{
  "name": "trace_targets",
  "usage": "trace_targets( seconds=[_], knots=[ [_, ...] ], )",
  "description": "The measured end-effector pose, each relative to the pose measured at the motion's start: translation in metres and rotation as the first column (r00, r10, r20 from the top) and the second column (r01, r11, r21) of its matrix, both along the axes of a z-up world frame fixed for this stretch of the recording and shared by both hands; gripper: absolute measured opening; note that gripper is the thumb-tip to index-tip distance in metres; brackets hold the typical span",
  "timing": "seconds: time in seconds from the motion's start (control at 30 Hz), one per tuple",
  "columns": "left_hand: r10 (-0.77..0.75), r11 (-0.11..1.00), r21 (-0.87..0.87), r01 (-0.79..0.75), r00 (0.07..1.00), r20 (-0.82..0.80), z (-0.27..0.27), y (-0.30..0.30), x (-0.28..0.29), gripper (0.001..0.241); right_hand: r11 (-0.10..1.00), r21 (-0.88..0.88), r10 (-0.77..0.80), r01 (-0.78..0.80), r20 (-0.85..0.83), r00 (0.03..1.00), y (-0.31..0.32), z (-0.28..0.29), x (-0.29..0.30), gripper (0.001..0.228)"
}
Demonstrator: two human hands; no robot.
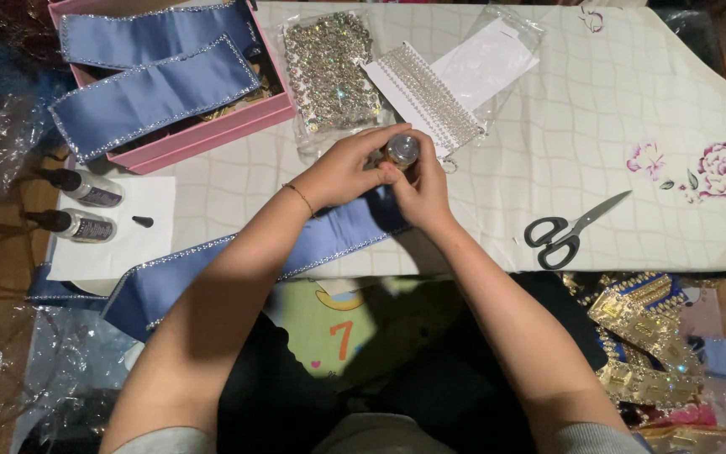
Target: Apply glue to the edge of a blue ribbon and cut it to the desired length using scissors.
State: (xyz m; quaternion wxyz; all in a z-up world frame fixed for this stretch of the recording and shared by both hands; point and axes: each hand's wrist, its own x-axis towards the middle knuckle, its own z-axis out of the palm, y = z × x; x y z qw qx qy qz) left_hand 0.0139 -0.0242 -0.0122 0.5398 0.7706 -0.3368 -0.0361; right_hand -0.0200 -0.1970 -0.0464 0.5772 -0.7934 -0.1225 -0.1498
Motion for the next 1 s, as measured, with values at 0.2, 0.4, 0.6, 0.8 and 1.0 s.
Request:
trace_targets(
  seconds=[0.2, 0.4, 0.6, 0.8, 1.0],
  knots=[
    [-0.003, 1.000, 0.005, 0.003, 1.000, 0.010, 0.000, -0.002, 0.000, 0.071, 1.000, -0.008, 0.006, -0.005, 0.005, 1.000, -0.003, -0.004, 0.002, 0.049],
    [0.041, 0.991, 0.125, -0.050, 0.997, 0.072, 0.011, -0.002, -0.008, 0.082, 0.996, 0.084, 0.018, -0.021, 0.034, 0.999, -0.008, -0.008, 0.008, 0.050],
    [0.268, 0.761, 0.538, -0.364, 0.930, 0.251, 0.042, 0.005, -0.064, 0.036, 0.778, 0.623, 0.039, 0.077, -0.171, 0.985, -0.030, -0.009, 0.025, 0.040],
    [0.370, 0.451, 0.883, 0.132, 0.872, -0.319, 0.022, -0.017, -0.120, 0.078, 0.601, 0.752, 0.123, 0.270, -0.421, 0.899, -0.037, 0.005, 0.021, 0.054],
    [0.335, 0.362, 0.920, 0.151, 0.900, -0.280, 0.010, -0.006, -0.132, 0.078, 0.450, 0.855, 0.261, 0.258, -0.402, 0.878, -0.040, -0.013, 0.021, 0.058]
  ],
)
